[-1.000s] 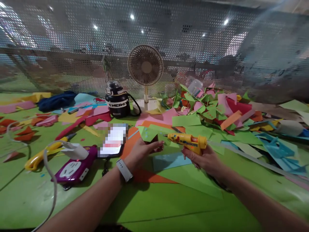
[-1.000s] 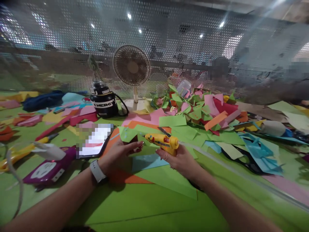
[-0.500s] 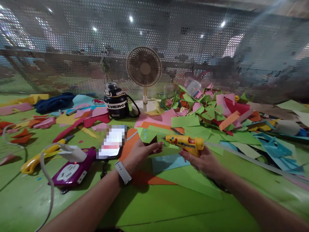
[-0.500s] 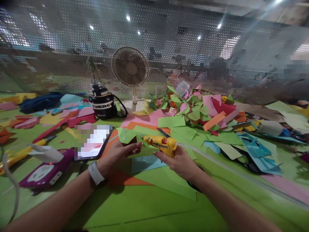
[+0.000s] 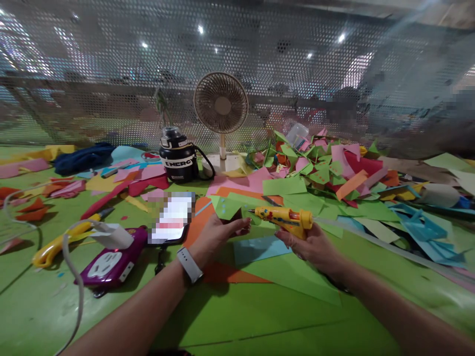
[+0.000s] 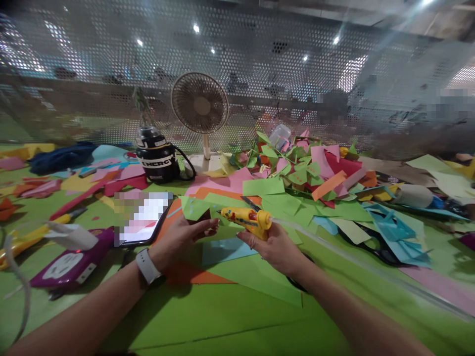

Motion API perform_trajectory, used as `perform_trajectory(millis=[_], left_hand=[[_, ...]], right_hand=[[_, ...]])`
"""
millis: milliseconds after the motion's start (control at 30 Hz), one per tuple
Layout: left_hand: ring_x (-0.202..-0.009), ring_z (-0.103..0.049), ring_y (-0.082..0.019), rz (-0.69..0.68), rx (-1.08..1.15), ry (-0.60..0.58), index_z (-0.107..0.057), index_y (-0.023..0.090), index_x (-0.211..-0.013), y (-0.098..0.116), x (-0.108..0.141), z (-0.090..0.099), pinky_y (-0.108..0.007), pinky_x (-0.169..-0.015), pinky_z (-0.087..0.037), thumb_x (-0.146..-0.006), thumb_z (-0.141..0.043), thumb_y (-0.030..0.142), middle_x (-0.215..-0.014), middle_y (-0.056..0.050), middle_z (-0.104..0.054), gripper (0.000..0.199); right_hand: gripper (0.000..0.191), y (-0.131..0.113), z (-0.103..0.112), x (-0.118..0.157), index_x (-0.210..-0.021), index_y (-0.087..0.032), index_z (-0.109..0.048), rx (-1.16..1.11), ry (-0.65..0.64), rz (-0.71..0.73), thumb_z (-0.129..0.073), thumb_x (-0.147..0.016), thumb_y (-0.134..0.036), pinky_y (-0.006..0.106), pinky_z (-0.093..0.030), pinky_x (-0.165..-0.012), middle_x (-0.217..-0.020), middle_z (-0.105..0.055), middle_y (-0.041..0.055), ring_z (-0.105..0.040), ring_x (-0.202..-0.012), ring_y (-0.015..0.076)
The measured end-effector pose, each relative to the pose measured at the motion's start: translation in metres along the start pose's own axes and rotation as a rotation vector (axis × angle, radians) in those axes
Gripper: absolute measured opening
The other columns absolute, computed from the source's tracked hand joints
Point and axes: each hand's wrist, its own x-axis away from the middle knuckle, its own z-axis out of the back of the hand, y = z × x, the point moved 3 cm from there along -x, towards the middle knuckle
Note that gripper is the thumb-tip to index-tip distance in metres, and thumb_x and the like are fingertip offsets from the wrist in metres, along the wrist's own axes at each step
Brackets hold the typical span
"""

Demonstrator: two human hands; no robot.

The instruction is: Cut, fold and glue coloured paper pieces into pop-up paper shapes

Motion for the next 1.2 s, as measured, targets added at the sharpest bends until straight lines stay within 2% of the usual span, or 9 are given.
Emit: perform_trajectory(millis=[167,400,600,833,1000,1200], left_hand=[[-0.059,-0.057,-0.013,-0.005,-0.002,-0.005,-0.063,0.016,-0.071,0.0006,0.0003,-0.0014,-0.030,-0.065,-0.048,-0.060,-0.080,0.022,-0.066,0.000,-0.064,0.021],[-0.058,-0.057,-0.012,-0.004,-0.006,0.024,-0.063,0.016,-0.072,0.0027,0.0021,-0.0031,-0.028,-0.064,-0.048,-0.059,-0.081,0.022,-0.066,0.001,-0.063,0.023],[-0.061,-0.058,-0.013,-0.007,-0.021,0.025,-0.063,0.016,-0.073,0.0032,0.0029,-0.0030,-0.028,-0.064,-0.047,-0.059,-0.080,0.022,-0.068,0.000,-0.064,0.023],[-0.057,-0.056,-0.012,-0.024,-0.022,0.016,-0.061,0.018,-0.069,0.0001,-0.0002,-0.0007,-0.028,-0.063,-0.047,-0.060,-0.080,0.022,-0.063,0.002,-0.062,0.022],[-0.059,-0.058,-0.012,-0.014,-0.016,0.021,-0.062,0.017,-0.071,0.0003,0.0002,-0.0012,-0.028,-0.064,-0.048,-0.060,-0.081,0.022,-0.066,0.001,-0.063,0.023],[-0.061,-0.060,-0.012,-0.011,-0.021,0.045,-0.062,0.016,-0.072,0.0013,0.0012,-0.0011,-0.028,-0.063,-0.050,-0.058,-0.082,0.022,-0.067,0.001,-0.064,0.025]], right_hand=[[0.039,-0.0009,-0.0005,-0.0001,-0.109,-0.021,-0.065,0.019,-0.001,-0.007,-0.067,-0.075,-0.042,0.025,-0.052,-0.055,-0.085,-0.068,0.0038,-0.060,-0.067,0.0143],[0.037,0.0010,-0.0002,-0.0004,-0.110,-0.024,-0.065,0.016,-0.011,0.020,-0.067,-0.077,-0.041,0.028,-0.054,-0.069,-0.093,-0.069,0.0041,-0.063,-0.080,0.0169],[0.036,0.0009,-0.0004,0.0002,-0.109,-0.024,-0.066,0.028,-0.003,0.016,-0.066,-0.077,-0.041,0.030,-0.055,-0.073,-0.092,-0.070,0.0039,-0.064,-0.083,0.0181],[0.037,0.0023,-0.0012,0.0001,-0.111,-0.024,-0.065,0.019,-0.010,0.023,-0.067,-0.077,-0.039,0.032,-0.053,-0.082,-0.103,-0.069,0.0051,-0.064,-0.092,0.0192],[0.033,0.0024,-0.0009,0.0000,-0.109,-0.027,-0.066,0.010,-0.012,0.042,-0.067,-0.077,-0.036,0.030,-0.052,-0.083,-0.101,-0.070,0.0019,-0.064,-0.091,0.0175],[0.036,0.0027,-0.0004,0.0003,-0.112,-0.026,-0.065,0.041,-0.021,0.016,-0.066,-0.078,-0.038,0.031,-0.053,-0.082,-0.106,-0.069,0.0035,-0.065,-0.092,0.0189]])
